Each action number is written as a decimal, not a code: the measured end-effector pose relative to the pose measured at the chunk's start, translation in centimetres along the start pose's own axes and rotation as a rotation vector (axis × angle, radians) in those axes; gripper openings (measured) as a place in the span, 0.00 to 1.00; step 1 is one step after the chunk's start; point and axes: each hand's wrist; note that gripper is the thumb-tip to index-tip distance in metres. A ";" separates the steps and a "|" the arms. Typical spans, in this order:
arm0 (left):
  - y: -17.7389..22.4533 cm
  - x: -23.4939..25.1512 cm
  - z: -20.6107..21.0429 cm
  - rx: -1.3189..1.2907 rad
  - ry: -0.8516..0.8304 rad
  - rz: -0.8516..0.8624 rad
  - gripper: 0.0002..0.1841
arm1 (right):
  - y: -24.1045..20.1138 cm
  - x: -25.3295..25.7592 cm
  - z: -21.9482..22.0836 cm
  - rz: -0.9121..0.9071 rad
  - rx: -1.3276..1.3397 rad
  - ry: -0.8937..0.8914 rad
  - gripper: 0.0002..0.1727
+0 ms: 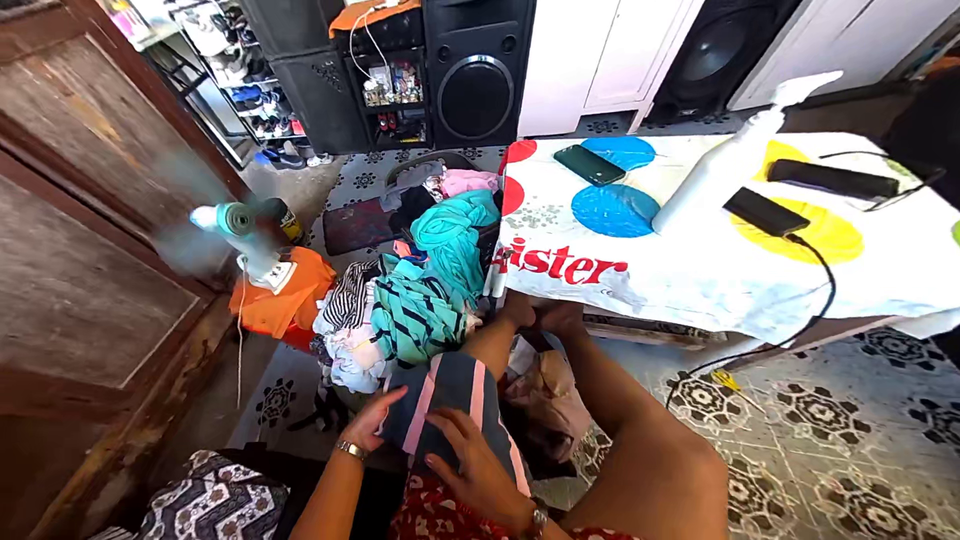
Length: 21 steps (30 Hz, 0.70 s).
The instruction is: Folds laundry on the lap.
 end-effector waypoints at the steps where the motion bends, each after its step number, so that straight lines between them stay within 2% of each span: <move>1: 0.2 -0.5 0.6 0.030 -0.007 -0.016 0.17 | 0.8 -0.6 0.5 -0.020 -0.076 0.113 0.26; 3: 0.9 -2.0 2.0 0.016 -0.055 0.010 0.16 | 1.8 -1.5 0.2 -0.034 -0.167 0.281 0.25; 5: 1.4 -3.7 2.7 -0.039 -0.095 0.065 0.14 | 2.4 -1.7 -0.3 -0.022 -0.239 0.376 0.30; 8: 0.5 -3.7 0.5 -0.045 -0.059 0.064 0.14 | 3.5 -1.5 0.0 0.090 -0.404 0.329 0.34; 10: -1.0 -2.2 -2.7 0.284 0.070 -0.041 0.17 | 4.6 -1.8 1.7 0.187 -0.485 0.210 0.36; 12: -2.4 -0.6 -5.0 0.703 0.181 -0.125 0.27 | 5.3 -1.9 3.3 0.199 -0.541 0.210 0.36; 13: -2.8 -0.3 -4.7 0.863 0.208 -0.092 0.31 | 5.4 -1.9 3.7 0.200 -0.548 0.223 0.37; 15: -3.6 -0.5 -1.5 1.046 0.189 0.159 0.33 | 5.5 -2.0 4.0 0.206 -0.534 0.253 0.37; 17: -5.1 0.3 3.0 1.079 0.087 0.389 0.30 | 6.1 -2.3 4.1 0.222 -0.432 0.311 0.39; 18: -6.2 1.2 4.5 1.050 0.024 0.418 0.30 | 6.7 -2.5 4.1 0.253 -0.327 0.359 0.39; 20: -7.9 3.2 4.9 0.915 -0.033 0.357 0.33 | 7.4 -3.3 3.8 0.423 -0.001 0.418 0.38; 21: -7.9 3.9 4.4 0.815 -0.051 0.268 0.34 | 7.6 -3.8 3.0 0.540 0.217 0.412 0.37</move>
Point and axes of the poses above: each hand's wrist, its own x-axis towards the middle knuckle, its own z-axis out of the palm, y = z × x, and after that the axes turned 12 degrees about -y, right-handed
